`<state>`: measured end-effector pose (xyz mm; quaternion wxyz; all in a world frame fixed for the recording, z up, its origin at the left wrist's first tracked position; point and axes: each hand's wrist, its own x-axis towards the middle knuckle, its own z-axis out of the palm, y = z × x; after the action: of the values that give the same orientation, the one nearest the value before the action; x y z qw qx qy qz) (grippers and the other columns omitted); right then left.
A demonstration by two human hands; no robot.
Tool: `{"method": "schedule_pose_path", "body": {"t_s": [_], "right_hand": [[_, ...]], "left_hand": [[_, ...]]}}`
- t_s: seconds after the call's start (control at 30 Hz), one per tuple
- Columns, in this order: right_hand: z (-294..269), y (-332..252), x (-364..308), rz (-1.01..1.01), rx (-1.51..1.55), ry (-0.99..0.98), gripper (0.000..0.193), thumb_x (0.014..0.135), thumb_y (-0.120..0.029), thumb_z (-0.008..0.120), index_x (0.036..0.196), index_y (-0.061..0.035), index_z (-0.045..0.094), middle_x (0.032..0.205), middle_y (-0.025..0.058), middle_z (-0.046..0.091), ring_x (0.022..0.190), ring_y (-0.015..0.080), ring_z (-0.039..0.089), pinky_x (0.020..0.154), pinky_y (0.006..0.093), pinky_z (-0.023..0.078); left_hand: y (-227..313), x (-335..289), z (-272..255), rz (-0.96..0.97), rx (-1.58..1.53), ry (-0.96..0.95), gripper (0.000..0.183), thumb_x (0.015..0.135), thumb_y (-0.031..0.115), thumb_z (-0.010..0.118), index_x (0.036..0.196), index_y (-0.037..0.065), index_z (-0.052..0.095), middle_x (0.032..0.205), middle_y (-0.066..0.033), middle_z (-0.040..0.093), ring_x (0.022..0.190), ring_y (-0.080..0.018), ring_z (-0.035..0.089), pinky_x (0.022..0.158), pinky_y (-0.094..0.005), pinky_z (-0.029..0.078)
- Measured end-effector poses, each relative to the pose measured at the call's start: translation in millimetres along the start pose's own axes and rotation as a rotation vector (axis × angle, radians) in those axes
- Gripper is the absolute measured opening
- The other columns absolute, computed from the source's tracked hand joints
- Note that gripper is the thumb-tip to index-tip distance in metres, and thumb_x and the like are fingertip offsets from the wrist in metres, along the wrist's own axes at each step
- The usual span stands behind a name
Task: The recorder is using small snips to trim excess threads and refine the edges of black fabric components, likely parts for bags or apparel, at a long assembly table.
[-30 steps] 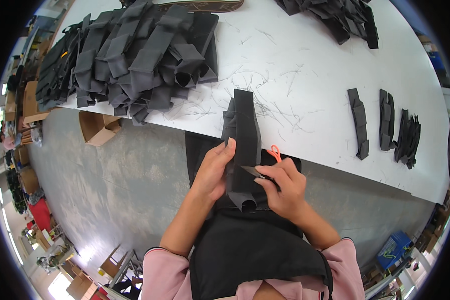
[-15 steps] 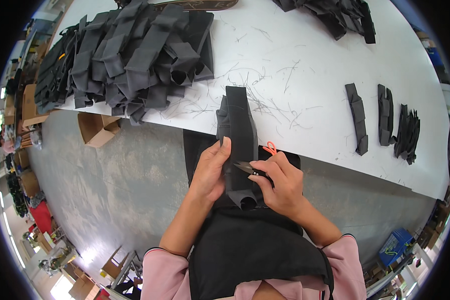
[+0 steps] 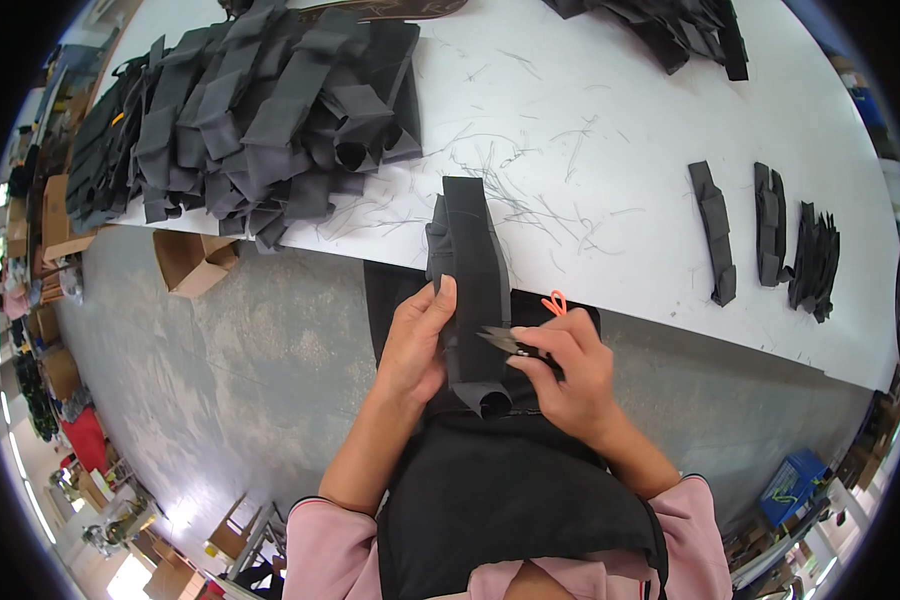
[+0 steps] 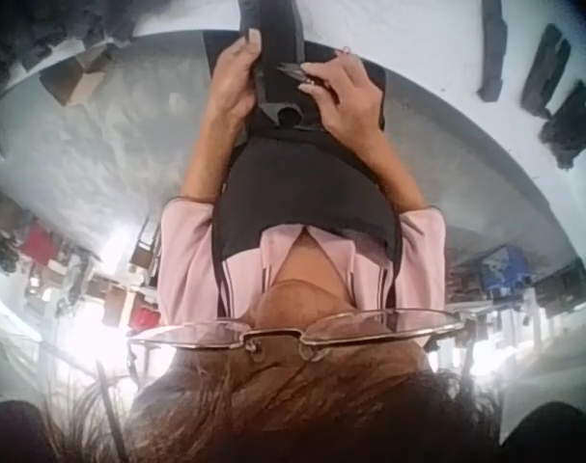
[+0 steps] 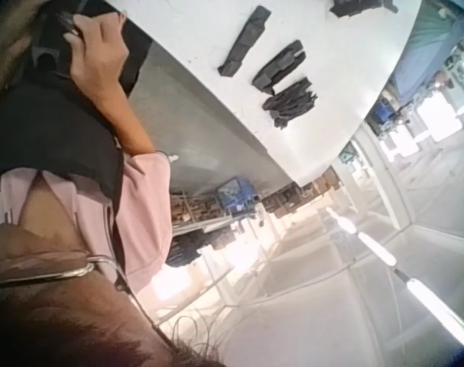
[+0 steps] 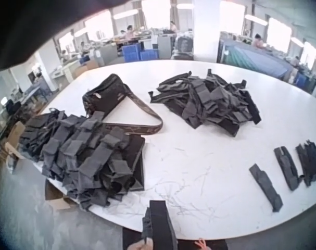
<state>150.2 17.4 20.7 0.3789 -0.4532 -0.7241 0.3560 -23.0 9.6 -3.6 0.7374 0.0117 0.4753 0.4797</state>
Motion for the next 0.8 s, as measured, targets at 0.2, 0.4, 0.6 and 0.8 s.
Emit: {"method": "schedule_pose_path", "body": {"t_s": [0.2,0.4,0.6,0.8], "right_hand": [[4,6,3,-0.017,-0.031,0.015,0.027,0.066,0.001,0.073,0.091,-0.0042,0.065,0.071,0.0067,0.050,0.057,0.0192,0.051,0.049,0.0282,0.041],[-12,11,-12,0.175,0.060,-0.009,0.029,0.068,0.003,0.073,0.094,-0.0038,0.064,0.078,0.0071,0.052,0.059,0.0173,0.052,0.053,0.0259,0.043],[-2,15,-13,0.126,0.125,-0.010,0.032,0.066,0.004,0.073,0.095,-0.0046,0.064,0.084,0.0042,0.052,0.061,0.0115,0.046,0.052,0.0232,0.038],[-6,18,-9,-0.065,-0.037,-0.015,0.028,0.065,0.003,0.074,0.091,-0.0022,0.065,0.075,0.0079,0.054,0.059,0.0178,0.052,0.050,0.0270,0.041]], "left_hand": [[2,-1,-2,0.047,0.020,0.011,0.028,0.095,0.028,0.053,0.104,0.003,0.060,0.095,-0.0026,0.063,0.081,-0.0083,0.059,0.073,-0.0241,0.049],[7,-5,-2,0.066,0.090,-0.014,0.040,0.097,0.031,0.044,0.116,-0.003,0.052,0.108,-0.0145,0.062,0.089,-0.0193,0.063,0.077,-0.0295,0.053],[6,-5,5,0.070,0.075,-0.032,0.039,0.097,0.031,0.045,0.116,-0.003,0.052,0.107,-0.0153,0.062,0.089,-0.0198,0.063,0.075,-0.0310,0.054],[8,-7,1,0.094,0.118,-0.042,0.040,0.097,0.030,0.046,0.115,-0.004,0.053,0.105,-0.0153,0.063,0.085,-0.0196,0.064,0.075,-0.0304,0.053]]}}
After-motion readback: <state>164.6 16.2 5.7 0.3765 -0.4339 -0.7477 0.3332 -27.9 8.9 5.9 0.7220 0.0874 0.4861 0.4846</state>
